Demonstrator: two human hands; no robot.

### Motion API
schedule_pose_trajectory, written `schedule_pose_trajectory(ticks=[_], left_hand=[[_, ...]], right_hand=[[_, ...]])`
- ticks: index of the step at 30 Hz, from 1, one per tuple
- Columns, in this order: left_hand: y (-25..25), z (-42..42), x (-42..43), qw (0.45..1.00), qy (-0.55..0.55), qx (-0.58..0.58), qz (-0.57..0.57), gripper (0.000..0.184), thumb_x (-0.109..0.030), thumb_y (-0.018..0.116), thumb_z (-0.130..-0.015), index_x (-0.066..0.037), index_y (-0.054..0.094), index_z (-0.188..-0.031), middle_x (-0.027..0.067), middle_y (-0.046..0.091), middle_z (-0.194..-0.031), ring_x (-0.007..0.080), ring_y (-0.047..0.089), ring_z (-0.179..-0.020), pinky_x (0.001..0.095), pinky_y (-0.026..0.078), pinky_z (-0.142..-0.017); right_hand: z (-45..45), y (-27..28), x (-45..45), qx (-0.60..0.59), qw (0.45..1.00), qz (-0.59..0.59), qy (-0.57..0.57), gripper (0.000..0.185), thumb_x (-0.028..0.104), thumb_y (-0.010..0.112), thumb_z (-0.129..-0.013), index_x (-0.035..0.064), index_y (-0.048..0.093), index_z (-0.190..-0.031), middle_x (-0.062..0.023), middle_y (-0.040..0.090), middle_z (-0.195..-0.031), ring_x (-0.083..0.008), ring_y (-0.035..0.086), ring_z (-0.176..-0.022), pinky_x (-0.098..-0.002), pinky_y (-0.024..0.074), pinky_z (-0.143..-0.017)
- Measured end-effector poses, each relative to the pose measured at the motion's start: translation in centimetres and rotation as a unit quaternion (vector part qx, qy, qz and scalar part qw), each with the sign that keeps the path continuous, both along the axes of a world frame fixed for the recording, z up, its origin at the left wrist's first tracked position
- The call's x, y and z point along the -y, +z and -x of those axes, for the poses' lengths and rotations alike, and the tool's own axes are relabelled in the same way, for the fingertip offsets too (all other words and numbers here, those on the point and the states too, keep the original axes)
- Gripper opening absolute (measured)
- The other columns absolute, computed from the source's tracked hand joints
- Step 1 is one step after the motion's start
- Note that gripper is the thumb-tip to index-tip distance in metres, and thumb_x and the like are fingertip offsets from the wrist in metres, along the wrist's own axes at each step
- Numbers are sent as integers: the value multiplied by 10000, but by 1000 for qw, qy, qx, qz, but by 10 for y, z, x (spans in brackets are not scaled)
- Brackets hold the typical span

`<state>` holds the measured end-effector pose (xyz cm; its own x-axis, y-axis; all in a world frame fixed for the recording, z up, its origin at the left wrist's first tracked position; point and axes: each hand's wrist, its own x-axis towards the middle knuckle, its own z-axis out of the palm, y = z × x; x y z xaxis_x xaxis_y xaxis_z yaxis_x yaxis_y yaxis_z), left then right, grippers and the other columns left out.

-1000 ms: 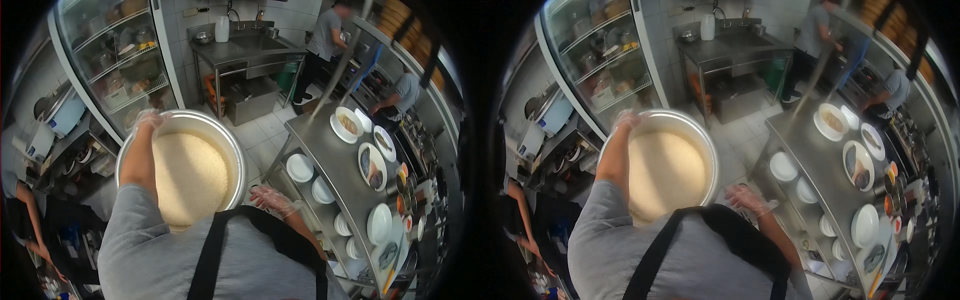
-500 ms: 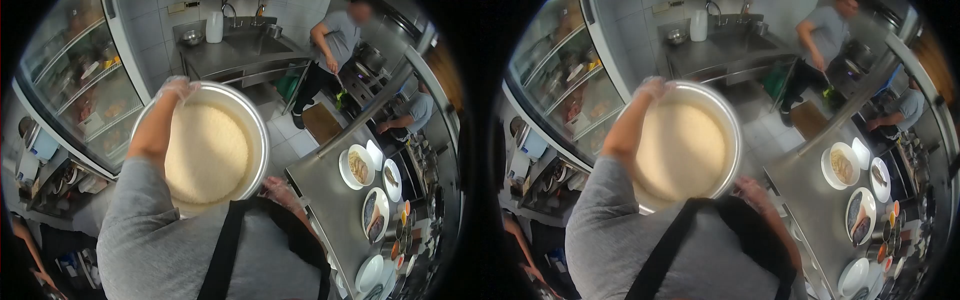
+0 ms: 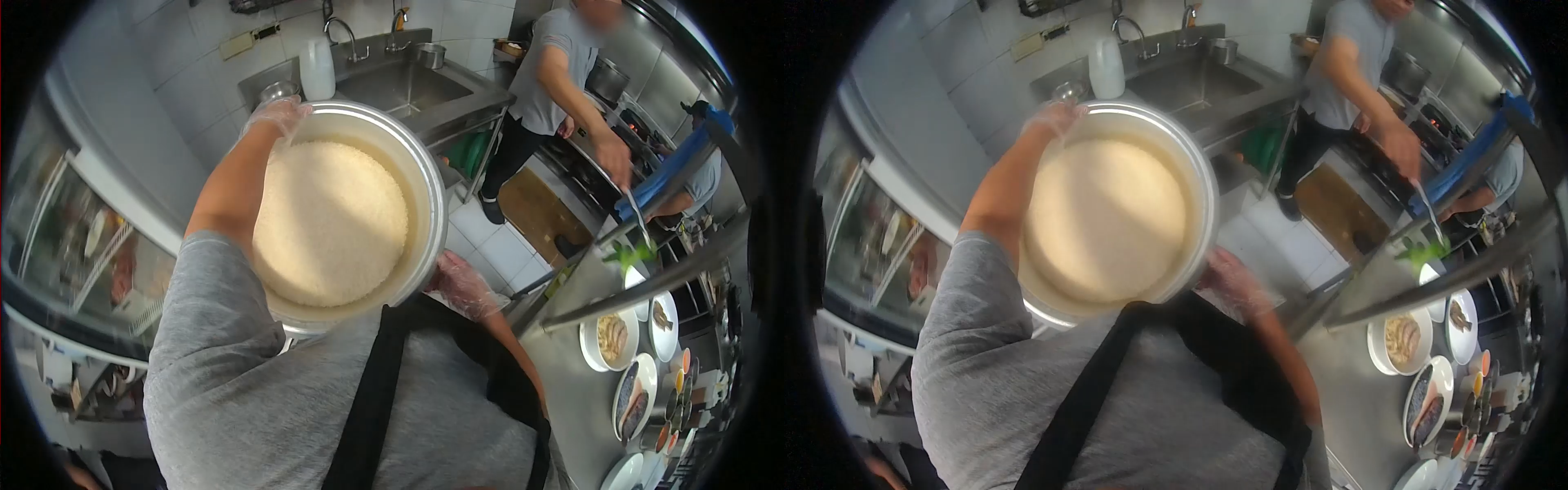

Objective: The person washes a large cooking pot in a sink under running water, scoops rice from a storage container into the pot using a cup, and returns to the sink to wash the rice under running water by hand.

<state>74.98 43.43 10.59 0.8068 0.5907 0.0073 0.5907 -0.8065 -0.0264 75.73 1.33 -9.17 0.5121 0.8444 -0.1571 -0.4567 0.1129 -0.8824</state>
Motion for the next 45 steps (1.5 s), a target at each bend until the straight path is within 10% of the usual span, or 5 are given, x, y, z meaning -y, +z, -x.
schedule_pose_trajectory(ticks=[14,23,29,32,45], left_hand=[[-99,-169,-252,998,32,28,52,630,-555,334,-882,-80,501,-1262,173,449,-1323,340,412,-1236,440,319,-1017],[-70,-233,-232,989,134,35,52,590,-511,375,-895,-19,548,-1169,219,515,-1227,337,489,-1161,440,378,-955],[-133,-267,-300,984,-177,-12,-5,529,-459,387,-913,-15,564,-1140,220,565,-1143,361,520,-1093,408,406,-912],[-124,-266,-250,983,-9,100,156,504,-427,410,-916,-10,555,-1159,200,579,-1129,321,539,-1067,384,410,-897],[-206,-367,-181,587,109,519,612,535,-275,655,-807,24,492,-1220,107,561,-1179,175,470,-1144,286,343,-988]], right_hand=[[-252,25,-188,110,986,-15,-121,330,307,472,-907,24,570,-1046,-66,604,-923,-167,567,-805,-300,463,-722],[-268,81,-193,236,929,161,-236,626,245,608,-793,23,361,-1323,-150,518,-1188,-268,507,-1064,-341,421,-870],[-389,52,-192,215,929,97,-285,546,127,617,-766,-13,431,-1260,-133,586,-1073,-211,560,-963,-301,438,-833],[-474,49,-186,208,945,96,-233,561,139,645,-768,-33,437,-1260,-145,604,-1057,-229,570,-959,-300,437,-847],[-745,60,-214,346,900,231,-132,629,269,677,-755,-128,464,-1194,-179,629,-1042,-208,581,-997,-287,418,-887]])
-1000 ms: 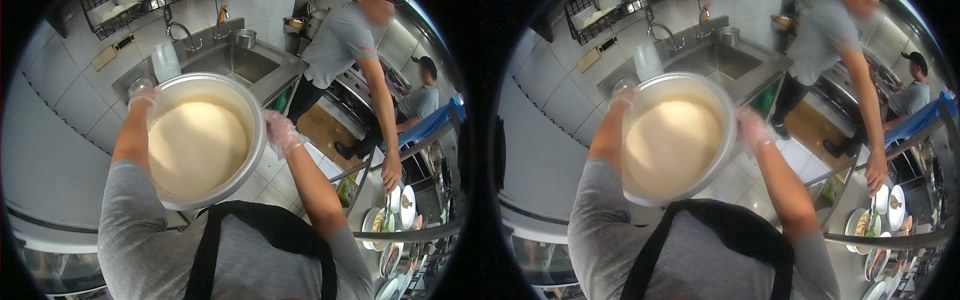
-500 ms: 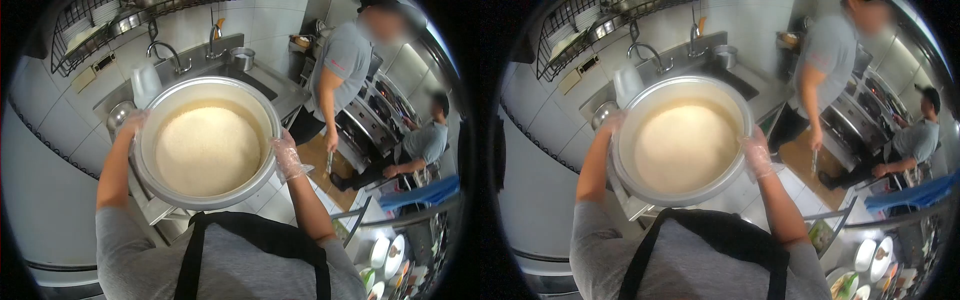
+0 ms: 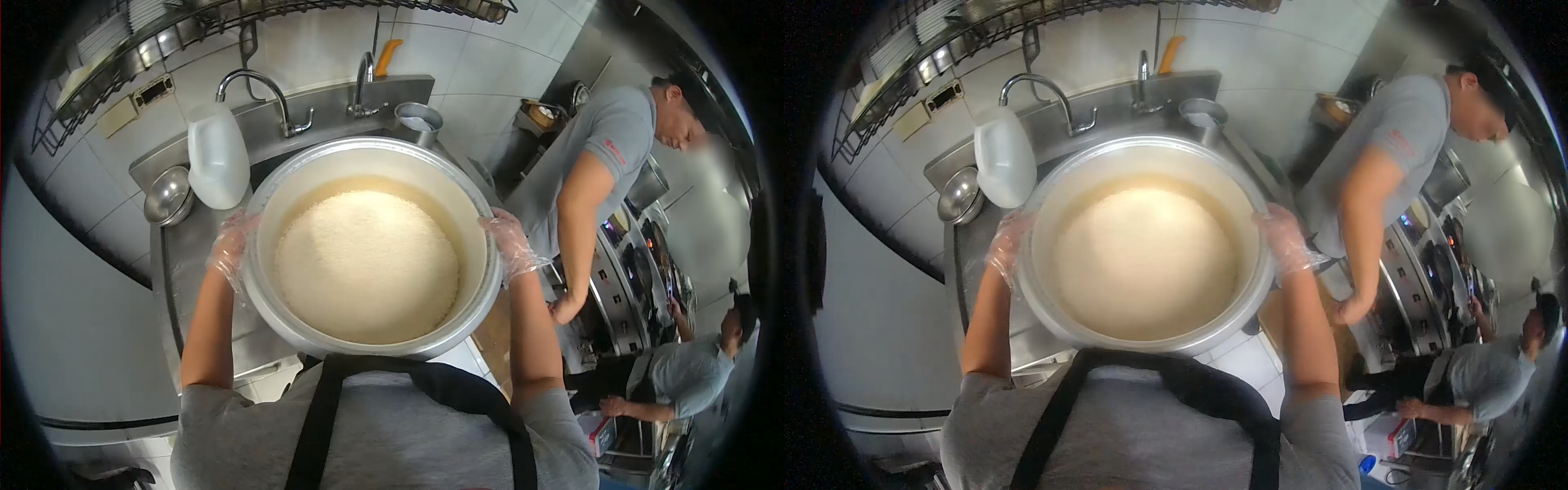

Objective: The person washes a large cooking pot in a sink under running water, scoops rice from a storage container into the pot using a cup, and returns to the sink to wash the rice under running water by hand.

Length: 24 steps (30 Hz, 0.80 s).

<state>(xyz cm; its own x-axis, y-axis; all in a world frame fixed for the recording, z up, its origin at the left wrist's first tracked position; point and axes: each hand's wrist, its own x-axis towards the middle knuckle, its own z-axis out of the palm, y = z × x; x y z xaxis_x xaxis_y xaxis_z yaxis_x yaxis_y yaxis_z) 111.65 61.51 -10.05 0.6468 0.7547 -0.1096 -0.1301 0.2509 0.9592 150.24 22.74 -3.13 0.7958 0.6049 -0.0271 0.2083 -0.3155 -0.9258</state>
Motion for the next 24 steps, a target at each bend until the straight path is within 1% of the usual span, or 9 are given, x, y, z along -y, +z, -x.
schedule_pose_trajectory(ticks=[4,8,9,13,15,17,19,21,24], left_hand=[[15,-64,17,989,9,-6,-148,381,-184,682,-784,9,547,-1083,79,602,-1019,160,547,-939,284,441,-822],[36,-130,18,995,64,-42,-71,279,-138,682,-772,-11,557,-986,63,592,-918,147,558,-772,281,468,-645],[34,-143,11,994,73,-52,-56,258,-130,680,-770,-16,557,-967,60,587,-899,144,556,-739,280,467,-607],[48,-175,1,930,32,-262,-256,412,-221,625,-794,-5,533,-1133,143,537,-1125,207,484,-1060,293,397,-868],[56,-181,10,852,4,-389,-349,472,-273,594,-816,0,515,-1193,178,495,-1224,228,428,-1177,294,347,-966],[52,-184,13,851,55,-399,-337,498,-304,575,-831,3,509,-1218,198,478,-1266,240,403,-1233,297,324,-1013],[28,-185,14,915,190,-279,-222,490,-312,570,-838,4,516,-1209,202,485,-1252,243,409,-1229,301,330,-1009],[29,-185,10,940,146,-232,-204,429,-245,614,-798,9,540,-1136,155,543,-1128,220,473,-1097,299,377,-929],[46,-192,25,957,151,-173,-176,350,-152,653,-750,10,563,-1047,96,600,-978,184,539,-918,291,428,-824]], right_hand=[[-80,-18,-8,69,997,-2,42,605,271,659,-765,-116,475,-1192,-173,621,-1061,-238,581,-984,-292,417,-889],[-120,2,-35,-54,998,-44,-9,499,280,616,-799,-46,536,-1168,-181,623,-1044,-283,587,-971,-319,428,-882],[-141,-6,-40,-16,998,-54,7,464,280,607,-804,-29,558,-1148,-184,626,-1039,-281,594,-957,-319,436,-869],[-216,-15,-77,162,981,-20,105,372,291,587,-818,16,626,-1065,-179,637,-1017,-261,617,-902,-324,461,-811],[-229,-8,-90,190,973,10,131,367,299,589,-817,13,636,-1043,-165,646,-1001,-237,624,-873,-324,468,-783],[-232,-10,-106,112,989,-14,101,380,302,601,-814,-2,630,-1041,-146,657,-967,-219,627,-829,-324,473,-752],[-226,-10,-120,9,997,-45,66,399,306,615,-807,-17,623,-1040,-142,661,-942,-221,629,-804,-324,473,-738],[-208,12,-125,-72,994,-59,50,424,315,626,-798,-32,618,-1042,-151,660,-941,-230,629,-813,-320,470,-748],[-209,39,-118,96,990,71,75,428,320,634,-786,-35,625,-1026,-159,660,-937,-239,630,-817,-326,468,-749]])
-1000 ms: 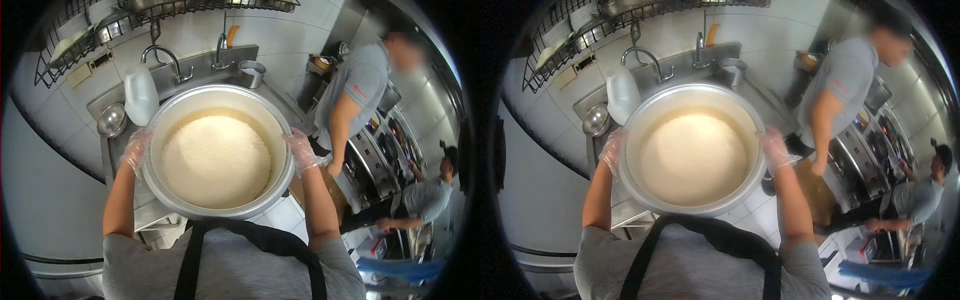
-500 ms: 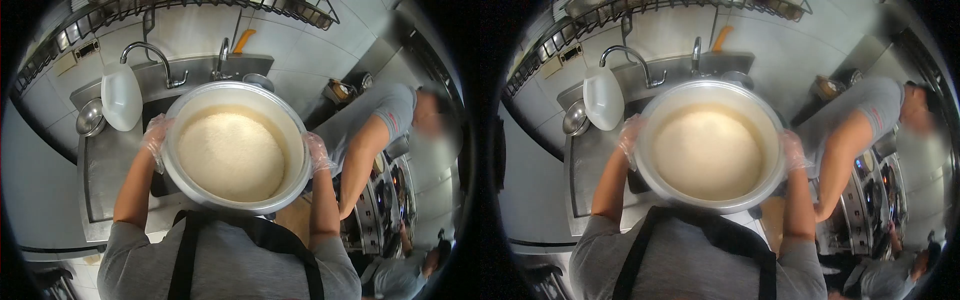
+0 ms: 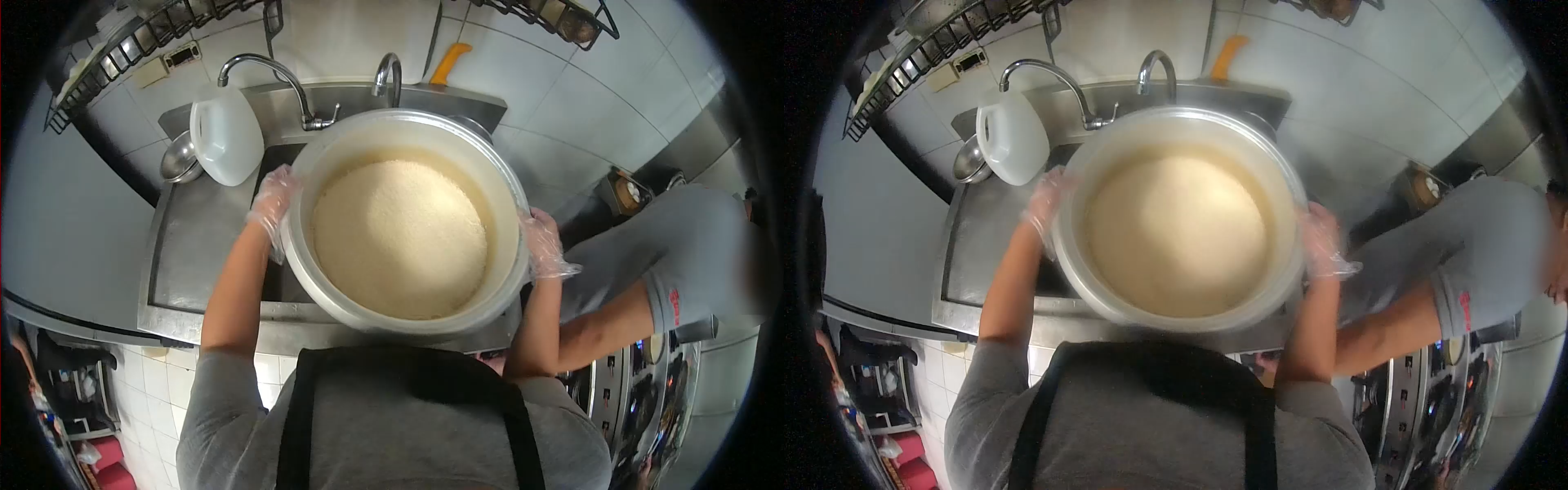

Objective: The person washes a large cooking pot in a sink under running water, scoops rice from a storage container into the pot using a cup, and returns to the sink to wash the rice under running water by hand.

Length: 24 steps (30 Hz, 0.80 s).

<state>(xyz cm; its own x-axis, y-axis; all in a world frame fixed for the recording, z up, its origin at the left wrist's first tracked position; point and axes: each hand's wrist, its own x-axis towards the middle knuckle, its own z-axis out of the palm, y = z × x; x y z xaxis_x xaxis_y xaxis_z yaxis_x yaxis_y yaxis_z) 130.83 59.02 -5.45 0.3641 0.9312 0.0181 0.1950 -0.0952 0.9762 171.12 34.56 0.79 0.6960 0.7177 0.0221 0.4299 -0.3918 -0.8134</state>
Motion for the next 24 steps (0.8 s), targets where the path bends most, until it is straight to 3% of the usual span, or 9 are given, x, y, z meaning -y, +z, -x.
schedule_pose_trajectory(ticks=[2,5,7,10,12,13,14,20,24], left_hand=[[15,-10,36,997,68,21,11,318,-106,640,-735,4,564,-1024,77,598,-936,161,542,-843,282,436,-781],[27,-13,62,993,74,12,86,312,-51,611,-716,-2,563,-1020,65,597,-909,138,544,-795,274,442,-744],[19,-13,63,996,75,24,51,301,-39,588,-718,-14,571,-1017,55,611,-901,130,552,-778,272,444,-725],[51,-24,84,992,111,-48,33,283,-58,591,-728,-11,578,-1007,52,621,-890,135,559,-783,279,446,-749],[54,-25,87,990,124,-62,16,286,-63,589,-734,-5,575,-1013,54,622,-896,133,560,-790,280,445,-758],[55,-24,87,989,125,-74,9,288,-65,588,-737,-1,574,-1017,55,622,-899,132,561,-794,280,444,-763],[48,-22,85,991,126,-48,10,294,-83,585,-744,1,571,-1026,58,620,-894,135,560,-816,280,440,-772],[36,-15,79,995,95,-41,-16,275,-106,573,-751,13,560,-999,90,612,-939,153,534,-861,302,423,-806],[22,-12,74,995,86,-38,-27,305,-135,584,-746,3,548,-1015,137,605,-928,212,545,-855,316,417,-816]], right_hand=[[-21,17,-11,133,983,124,38,402,332,614,-797,-2,638,-1020,-166,662,-943,-260,636,-817,-334,469,-755],[-51,19,-59,92,994,3,59,385,344,583,-817,31,641,-1033,-168,649,-1001,-285,622,-902,-353,458,-804],[-66,15,-124,265,949,-15,171,338,314,542,-847,52,640,-1037,-161,636,-1032,-293,593,-980,-369,445,-841],[-69,-15,-256,241,897,-86,359,232,198,553,-832,47,657,-974,-83,655,-942,-207,610,-847,-323,472,-761],[-27,7,-312,428,780,82,450,233,196,541,-812,68,665,-961,-119,656,-970,-235,617,-852,-319,476,-779],[4,32,-310,593,634,219,445,236,195,533,-799,80,670,-954,-133,652,-989,-255,620,-861,-317,479,-791],[-62,-58,-399,520,684,110,500,251,204,523,-783,116,683,-955,-130,649,-1005,-288,620,-908,-325,483,-815],[2,3,-362,598,589,295,457,316,303,492,-826,160,657,-1054,-63,629,-1105,-253,570,-1075,-371,447,-890],[-3,-21,-391,539,704,305,347,354,332,472,-856,155,621,-1124,-47,580,-1195,-253,553,-1103,-402,442,-901]])
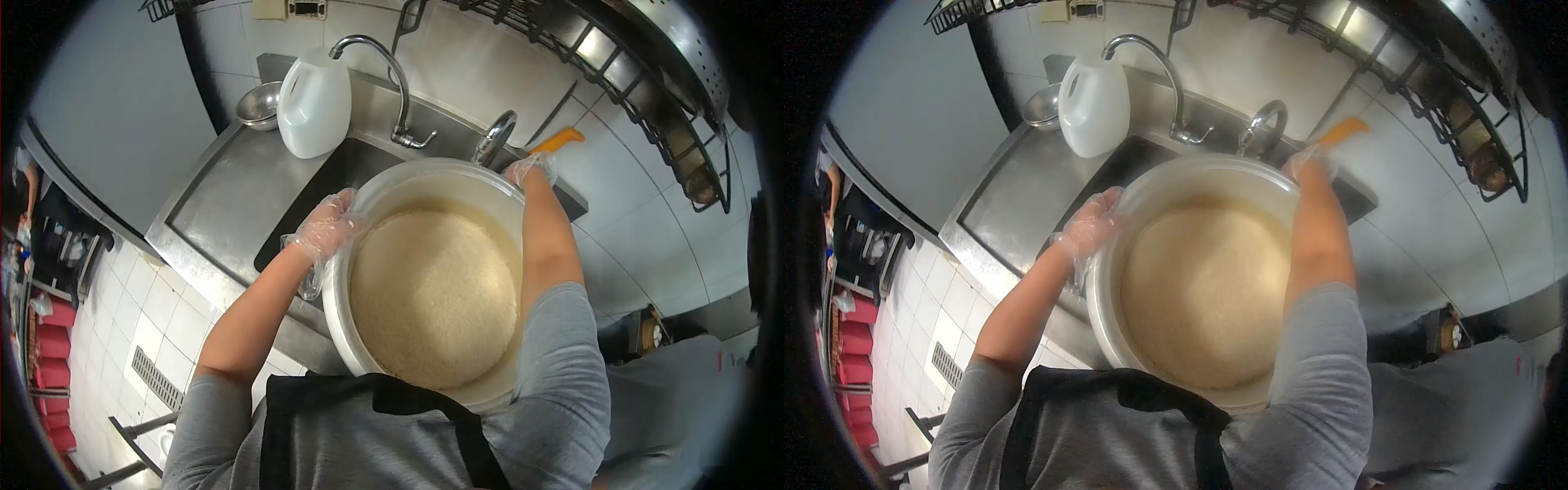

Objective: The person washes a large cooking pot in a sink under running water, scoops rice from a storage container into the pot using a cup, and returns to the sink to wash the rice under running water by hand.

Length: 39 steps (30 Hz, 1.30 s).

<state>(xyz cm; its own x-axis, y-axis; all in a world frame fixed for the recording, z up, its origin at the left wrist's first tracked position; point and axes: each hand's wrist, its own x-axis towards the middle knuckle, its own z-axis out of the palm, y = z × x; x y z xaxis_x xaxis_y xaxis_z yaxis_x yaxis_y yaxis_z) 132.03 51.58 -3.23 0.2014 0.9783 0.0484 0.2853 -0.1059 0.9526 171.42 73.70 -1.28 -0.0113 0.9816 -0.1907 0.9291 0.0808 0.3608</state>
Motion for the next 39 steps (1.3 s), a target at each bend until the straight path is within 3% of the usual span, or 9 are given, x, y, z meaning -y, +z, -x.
schedule_pose_trajectory(ticks=[3,9,12,13,16,24,28,31,39], left_hand=[[-3,1,-1,999,11,-37,-11,344,-165,591,-741,1,540,-1039,172,595,-929,264,555,-863,334,420,-813],[1,2,-2,992,31,-116,-22,365,-228,612,-730,-1,531,-1005,210,590,-927,328,571,-918,378,424,-803],[-15,7,-11,984,32,-158,-75,360,-263,617,-730,-11,530,-971,229,585,-920,359,564,-916,399,426,-796],[-27,9,-16,981,26,-171,-91,360,-275,619,-730,-14,529,-961,236,582,-920,369,561,-913,405,427,-794],[-30,10,-23,975,22,-201,-89,395,-312,625,-732,-11,531,-969,245,593,-928,376,566,-902,411,432,-786],[15,-1,8,973,57,-217,-47,415,-312,607,-755,15,550,-1005,234,602,-970,343,593,-940,388,441,-804],[9,3,12,976,61,-186,-91,409,-299,596,-761,30,550,-998,238,601,-976,353,586,-956,393,435,-819],[24,-1,15,963,36,-254,-77,449,-300,597,-762,40,539,-1048,244,599,-991,354,582,-979,393,433,-860],[38,-86,43,816,-37,-429,-386,680,-508,596,-757,-43,459,-1234,217,465,-1254,350,389,-1216,426,367,-976]], right_hand=[[0,-20,-15,-85,984,-58,-144,389,344,464,-873,139,589,-1179,-48,535,-1266,-264,542,-1116,-428,441,-905],[39,47,47,55,997,39,39,335,323,443,-874,137,665,-1042,-47,645,-1070,-212,601,-1004,-421,495,-736],[8,59,7,-410,904,-73,-97,281,287,515,-868,39,643,-903,-100,642,-859,-163,607,-683,-282,493,-601],[5,62,3,-601,778,-177,-39,323,344,537,-860,39,639,-891,-96,629,-852,-184,609,-683,-289,477,-590],[76,135,95,-586,787,-160,107,462,465,468,-867,86,624,-1080,-118,521,-1221,-215,457,-1165,-326,364,-945],[55,148,133,-508,848,-140,54,493,522,457,-860,61,606,-764,-33,567,-721,-194,534,-819,-334,380,-847],[33,134,184,-757,618,-206,60,649,588,388,-881,-1,545,-1105,-58,605,-789,-233,570,-967,-354,382,-927],[11,74,210,-945,304,-122,14,717,631,318,-878,51,418,-1288,-143,577,-1096,-296,477,-1146,-445,312,-998],[24,19,246,-969,210,-118,-60,832,783,206,-778,270,184,-1434,-122,87,-1505,-371,67,-1368,-600,56,-1053]])
